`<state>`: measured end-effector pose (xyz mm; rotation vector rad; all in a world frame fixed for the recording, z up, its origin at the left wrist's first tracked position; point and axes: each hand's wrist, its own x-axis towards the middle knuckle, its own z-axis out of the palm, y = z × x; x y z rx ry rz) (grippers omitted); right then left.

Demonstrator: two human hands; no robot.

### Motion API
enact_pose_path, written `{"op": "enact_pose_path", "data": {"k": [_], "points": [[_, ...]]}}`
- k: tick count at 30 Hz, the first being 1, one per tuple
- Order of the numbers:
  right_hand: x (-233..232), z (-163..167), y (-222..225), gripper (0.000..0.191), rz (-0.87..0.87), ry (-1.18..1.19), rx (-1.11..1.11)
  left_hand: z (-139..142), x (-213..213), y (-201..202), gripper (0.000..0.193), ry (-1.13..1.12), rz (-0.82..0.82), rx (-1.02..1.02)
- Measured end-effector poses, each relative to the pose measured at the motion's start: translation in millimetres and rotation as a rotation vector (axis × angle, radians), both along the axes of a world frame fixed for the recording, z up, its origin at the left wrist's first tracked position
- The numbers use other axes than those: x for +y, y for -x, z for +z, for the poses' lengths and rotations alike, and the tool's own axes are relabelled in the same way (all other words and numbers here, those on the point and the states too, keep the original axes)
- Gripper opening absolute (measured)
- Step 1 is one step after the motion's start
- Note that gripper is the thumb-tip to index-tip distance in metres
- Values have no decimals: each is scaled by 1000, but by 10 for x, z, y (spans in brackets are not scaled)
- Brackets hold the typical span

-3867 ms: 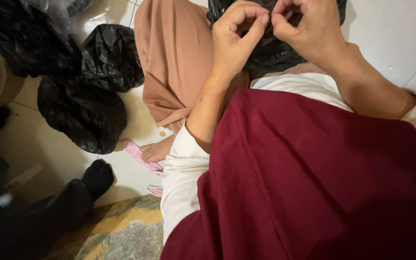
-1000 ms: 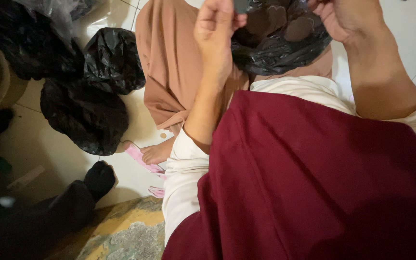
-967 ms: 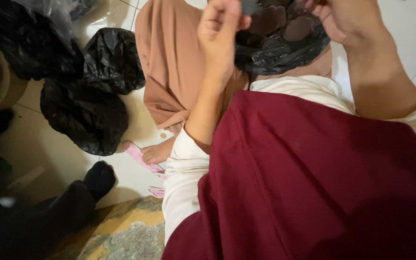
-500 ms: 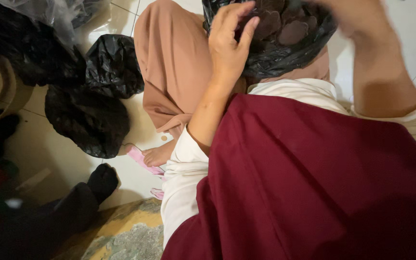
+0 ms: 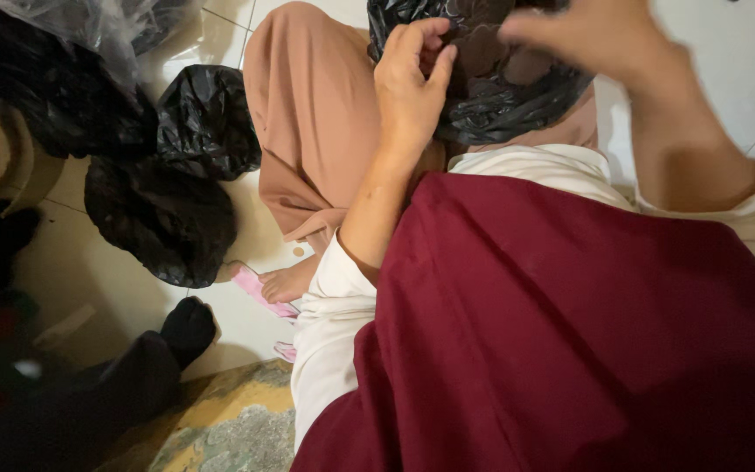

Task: The person sits on the floor and repeatedly picks up small dark flower-shaped fabric pieces from a black plastic bag. They separate the pieces by hand and place them back into the bag. The task continues throughout the clip with no other objects or tools used.

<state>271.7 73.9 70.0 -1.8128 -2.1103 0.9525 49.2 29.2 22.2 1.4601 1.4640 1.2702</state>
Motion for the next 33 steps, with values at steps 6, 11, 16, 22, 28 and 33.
{"op": "enact_pose_path", "data": {"k": [6,11,16,22,28,33], "points": [[-112,-22,332,26,334,-498,-12,-74,-14,-24,23,34,-52,-203],[-113,-79,194,14,174,-278,357,-152,-1,-32,14,235,-167,-715],[-135,-31,168,16,143,-259,544,-152,-21,-47,10,195,-174,-690],[-223,159,257,19,52,-369,429,-76,-18,-62,7,166,-113,-807],[-295,239,350,11,194,-450,404,131,-84,-41,12,-260,-12,-242],[-336,284,411,9,146,-447,388,256,-77,-14,24,-600,100,166]]}}
